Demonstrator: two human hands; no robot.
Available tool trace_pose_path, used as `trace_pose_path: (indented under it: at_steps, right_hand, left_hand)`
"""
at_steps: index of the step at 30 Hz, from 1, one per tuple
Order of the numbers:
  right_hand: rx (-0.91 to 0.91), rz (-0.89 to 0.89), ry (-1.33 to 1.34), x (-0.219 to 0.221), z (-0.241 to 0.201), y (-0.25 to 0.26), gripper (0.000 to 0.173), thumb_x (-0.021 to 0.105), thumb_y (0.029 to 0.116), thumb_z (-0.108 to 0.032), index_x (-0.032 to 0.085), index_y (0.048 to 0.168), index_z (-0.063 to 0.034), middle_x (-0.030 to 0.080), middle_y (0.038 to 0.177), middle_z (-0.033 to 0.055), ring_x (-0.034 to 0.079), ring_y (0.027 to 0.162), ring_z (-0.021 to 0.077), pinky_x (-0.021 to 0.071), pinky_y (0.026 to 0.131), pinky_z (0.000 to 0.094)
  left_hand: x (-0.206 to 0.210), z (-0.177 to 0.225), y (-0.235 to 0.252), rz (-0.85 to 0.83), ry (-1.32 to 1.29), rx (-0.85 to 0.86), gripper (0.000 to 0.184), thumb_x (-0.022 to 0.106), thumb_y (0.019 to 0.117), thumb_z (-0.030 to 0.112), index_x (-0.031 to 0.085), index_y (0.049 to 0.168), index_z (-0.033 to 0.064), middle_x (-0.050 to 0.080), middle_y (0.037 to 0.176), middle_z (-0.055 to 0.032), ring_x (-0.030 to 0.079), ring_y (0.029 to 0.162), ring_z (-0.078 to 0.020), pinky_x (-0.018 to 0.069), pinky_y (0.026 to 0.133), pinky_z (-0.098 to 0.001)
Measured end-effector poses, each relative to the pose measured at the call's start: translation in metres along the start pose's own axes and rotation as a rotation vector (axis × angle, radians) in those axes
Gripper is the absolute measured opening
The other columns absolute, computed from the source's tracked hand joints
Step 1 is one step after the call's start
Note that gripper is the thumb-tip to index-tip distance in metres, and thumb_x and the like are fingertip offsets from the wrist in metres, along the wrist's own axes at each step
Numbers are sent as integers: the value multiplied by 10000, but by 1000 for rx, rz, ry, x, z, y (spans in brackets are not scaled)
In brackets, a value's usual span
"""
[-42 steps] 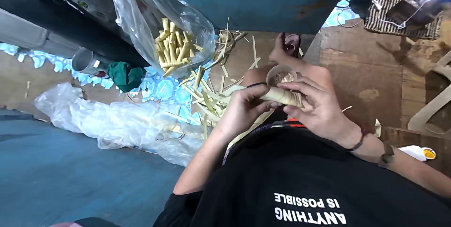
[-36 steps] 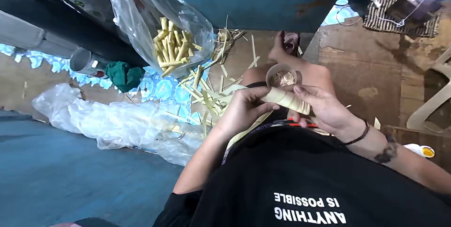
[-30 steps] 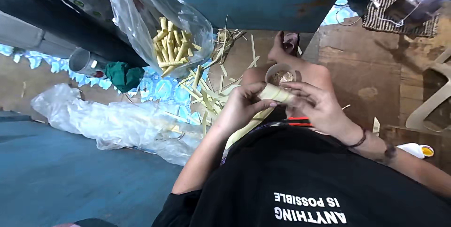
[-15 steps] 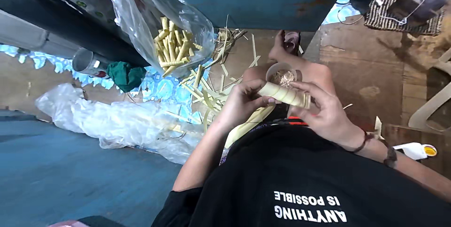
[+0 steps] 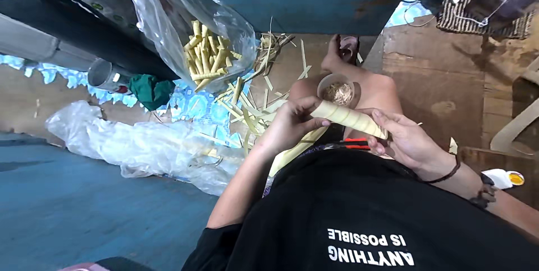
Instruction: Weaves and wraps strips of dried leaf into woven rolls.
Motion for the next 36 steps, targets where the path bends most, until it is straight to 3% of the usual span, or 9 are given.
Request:
trace_pose_path:
  at_steps: [5, 10, 13, 15, 21, 26, 31, 34, 36]
  right_hand:
    - [-648, 99, -760, 9, -38, -22, 493, 640, 1010, -351, 612, 1367, -13, 666, 1183, 101, 658, 1041, 115, 572, 897, 281]
    - [19, 4, 52, -2, 10, -7, 395, 322, 1122, -242, 655, 1266, -86, 744, 800, 34, 674, 587, 68, 561, 522, 184]
    - [-357, 83, -411, -3, -15, -17, 341, 534, 1063, -239, 638, 1347, -81, 733, 1028, 0, 693, 832, 32, 586, 730, 178]
    - [-712, 155, -806, 5, -33, -31, 510, 649, 1007, -358, 607, 1372, -4, 669, 1205, 149, 663, 1068, 145, 554, 925, 273]
    - [43, 48, 44, -10, 16, -14, 422, 285, 1119, -219, 630, 1319, -81, 709, 780, 16, 642, 562, 54, 547, 505, 173]
    - [-700, 161, -786, -1, -28, -35, 489, 651, 1006, -353, 631, 1343, 1, 690, 1159, 129, 671, 1020, 119, 560, 897, 258]
    - [31, 22, 39, -10, 18, -17, 410, 301, 1118, -253, 631, 1299, -89, 698, 753, -2, 635, 559, 46, 546, 515, 173]
    - [-480, 113, -534, -10, -16, -28, 402, 572, 1046, -294, 621, 1362, -51, 715, 1123, 28, 682, 922, 40, 586, 799, 213]
    - [-571, 145, -619, -10, -23, -33, 416, 621, 1025, -301, 640, 1341, -31, 700, 1132, 59, 675, 965, 56, 583, 843, 223]
  left_hand:
    - [-5, -3, 1, 37, -26, -16, 167, 732, 902, -12, 660, 1053, -8, 730, 857, -67, 704, 713, -110, 612, 687, -264]
    - [0, 1, -1, -19, -19, -13, 159, 726, 900, -25, 654, 1041, -4, 703, 829, -65, 654, 657, -84, 567, 609, -223]
    - [-1, -3, -1, -1, -31, -22, 138, 710, 914, -30, 652, 1039, -15, 720, 850, -73, 693, 697, -104, 607, 669, -253]
    - [-3, -6, -2, 29, -34, -26, 157, 705, 913, -35, 644, 1056, -7, 727, 863, -64, 699, 704, -99, 608, 675, -250]
    - [6, -7, -2, -47, -85, -5, 97, 681, 944, -3, 641, 1033, -8, 720, 863, -77, 699, 740, -119, 604, 705, -271]
    - [-1, -7, -3, 0, -96, -45, 125, 649, 952, -29, 633, 1072, 0, 728, 863, -59, 717, 741, -108, 622, 724, -270]
    - [-2, -7, -2, -27, -74, -29, 124, 701, 931, 12, 668, 1049, -7, 723, 845, -62, 687, 710, -95, 589, 676, -249]
    - [-5, -9, -3, 12, -112, -61, 170, 674, 929, -53, 652, 1093, -17, 728, 853, -65, 711, 714, -111, 625, 705, -273]
    - [-6, -9, -3, 12, -95, -58, 218, 701, 910, -42, 648, 1118, -5, 727, 858, -59, 703, 704, -101, 616, 682, -259]
Point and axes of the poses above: each hand's wrist, its own y-axis towards the middle knuckle, its own x-axis out of the palm, z = x × y, the point moved 10 cm from there along y, towards the middle knuckle
